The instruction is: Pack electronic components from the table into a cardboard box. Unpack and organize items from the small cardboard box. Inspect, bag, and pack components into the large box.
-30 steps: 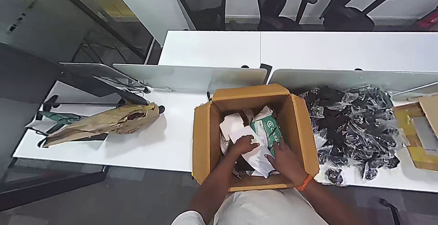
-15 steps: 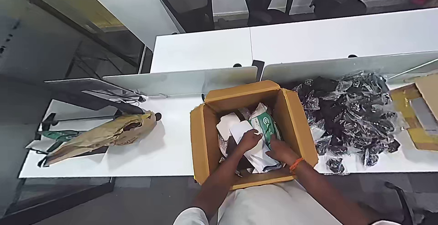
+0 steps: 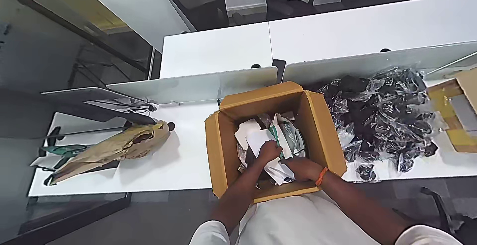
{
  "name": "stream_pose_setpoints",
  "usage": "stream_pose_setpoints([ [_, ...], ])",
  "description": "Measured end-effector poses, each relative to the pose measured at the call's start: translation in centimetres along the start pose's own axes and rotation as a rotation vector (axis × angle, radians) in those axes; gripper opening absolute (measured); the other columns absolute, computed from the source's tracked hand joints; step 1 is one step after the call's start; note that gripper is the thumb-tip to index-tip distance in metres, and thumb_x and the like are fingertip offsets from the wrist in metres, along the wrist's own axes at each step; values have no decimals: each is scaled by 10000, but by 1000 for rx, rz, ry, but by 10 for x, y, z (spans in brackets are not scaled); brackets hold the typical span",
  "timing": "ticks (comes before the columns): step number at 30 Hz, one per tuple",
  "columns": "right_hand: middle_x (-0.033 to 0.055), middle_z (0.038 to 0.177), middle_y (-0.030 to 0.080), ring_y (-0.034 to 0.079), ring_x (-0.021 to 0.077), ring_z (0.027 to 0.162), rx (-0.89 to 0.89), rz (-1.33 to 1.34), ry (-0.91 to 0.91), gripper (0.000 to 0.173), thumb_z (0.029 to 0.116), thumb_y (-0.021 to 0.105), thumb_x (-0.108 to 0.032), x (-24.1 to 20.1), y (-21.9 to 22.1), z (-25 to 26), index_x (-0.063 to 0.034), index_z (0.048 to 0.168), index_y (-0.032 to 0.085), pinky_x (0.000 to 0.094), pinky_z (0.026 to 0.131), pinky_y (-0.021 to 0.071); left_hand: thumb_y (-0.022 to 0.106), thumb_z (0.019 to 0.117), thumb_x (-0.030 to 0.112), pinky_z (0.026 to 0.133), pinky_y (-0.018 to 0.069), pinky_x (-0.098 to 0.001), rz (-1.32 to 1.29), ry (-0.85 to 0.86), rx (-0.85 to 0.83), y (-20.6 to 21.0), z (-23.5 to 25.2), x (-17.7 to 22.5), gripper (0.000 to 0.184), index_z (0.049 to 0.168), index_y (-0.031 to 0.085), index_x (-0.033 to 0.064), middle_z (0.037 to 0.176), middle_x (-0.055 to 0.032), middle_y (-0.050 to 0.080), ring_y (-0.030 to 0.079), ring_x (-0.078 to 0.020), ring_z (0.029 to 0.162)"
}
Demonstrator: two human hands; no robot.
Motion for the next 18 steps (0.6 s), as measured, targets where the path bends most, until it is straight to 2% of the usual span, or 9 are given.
stream_pose_setpoints([
  [3, 223, 1104, 668, 674, 430, 990, 153, 220, 141, 636, 840, 679, -122, -9, -19, -9, -97, 1429, 442, 635, 807, 540, 535, 955, 434, 774, 550, -581, -6, -77, -19, -14, -12, 3, 445, 836, 675, 28, 862, -149, 699, 697, -313, 854],
  [4, 251, 1139, 654, 668, 438, 1013, 229, 267, 217, 609, 872, 669, -159, -11, -28, -9, -50, 1430, 450, 630, 835, 540, 534, 957, 440, 759, 558, -570, -26, -96, -27, -16, -17, 2, 451, 828, 680, 34, 841, -136, 708, 705, -297, 819],
  [5, 288, 1243, 612, 649, 454, 1078, 284, 286, 284, 675, 869, 685, -186, -10, -35, -5, -11, 1466, 423, 626, 886, 535, 529, 963, 440, 735, 562, -550, -47, -112, -40, -17, -21, 0, 450, 822, 680, 41, 812, -120, 709, 705, -274, 775],
  [7, 371, 1514, 362, 542, 534, 1238, 303, 321, 361, 867, 836, 743, -177, -1, -50, 11, 47, 1547, 300, 653, 977, 491, 527, 971, 430, 683, 561, -505, -91, -123, -67, -17, -27, -2, 438, 808, 671, 49, 750, -90, 696, 689, -232, 694],
  [8, 386, 1554, 290, 502, 557, 1277, 298, 328, 386, 928, 823, 759, -172, 3, -57, 23, 58, 1566, 253, 668, 996, 473, 529, 974, 421, 675, 563, -494, -101, -122, -86, -16, -29, -2, 430, 809, 666, 49, 738, -84, 690, 684, -222, 678],
  [10, 399, 1495, 361, 506, 564, 1265, 292, 305, 428, 885, 815, 763, -171, 15, -72, 48, 90, 1529, 309, 692, 981, 465, 529, 981, 409, 675, 568, -487, -93, -114, -122, -18, -33, 1, 421, 816, 668, 47, 735, -82, 689, 685, -216, 671],
  [12, 342, 1422, 498, 530, 516, 1273, 340, 318, 474, 672, 860, 734, -186, 30, -83, 69, 69, 1431, 488, 687, 1006, 456, 523, 972, 411, 693, 560, -516, -53, -120, -133, -22, -39, 0, 422, 814, 674, 50, 748, -91, 692, 689, -237, 700],
  [14, 280, 1279, 625, 614, 457, 1181, 422, 335, 515, 489, 883, 695, -225, 44, -87, 87, 20, 1298, 610, 660, 952, 498, 517, 968, 418, 682, 555, -513, -45, -141, -126, -25, -43, -8, 427, 799, 673, 59, 744, -82, 692, 685, -232, 693],
  [18, 301, 1303, 607, 589, 481, 1211, 365, 222, 411, 600, 817, 772, -215, 50, -77, 105, 30, 1335, 594, 686, 980, 472, 527, 982, 403, 635, 551, -458, -147, -184, -96, -31, -47, -19, 414, 802, 671, 59, 718, -64, 684, 664, -192, 637],
])
Point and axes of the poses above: each hand's wrist, its own z-axis towards the middle knuckle, its own y-axis out of the palm, x = y × z, the point moved 1 cm from there along z, towards the middle knuckle
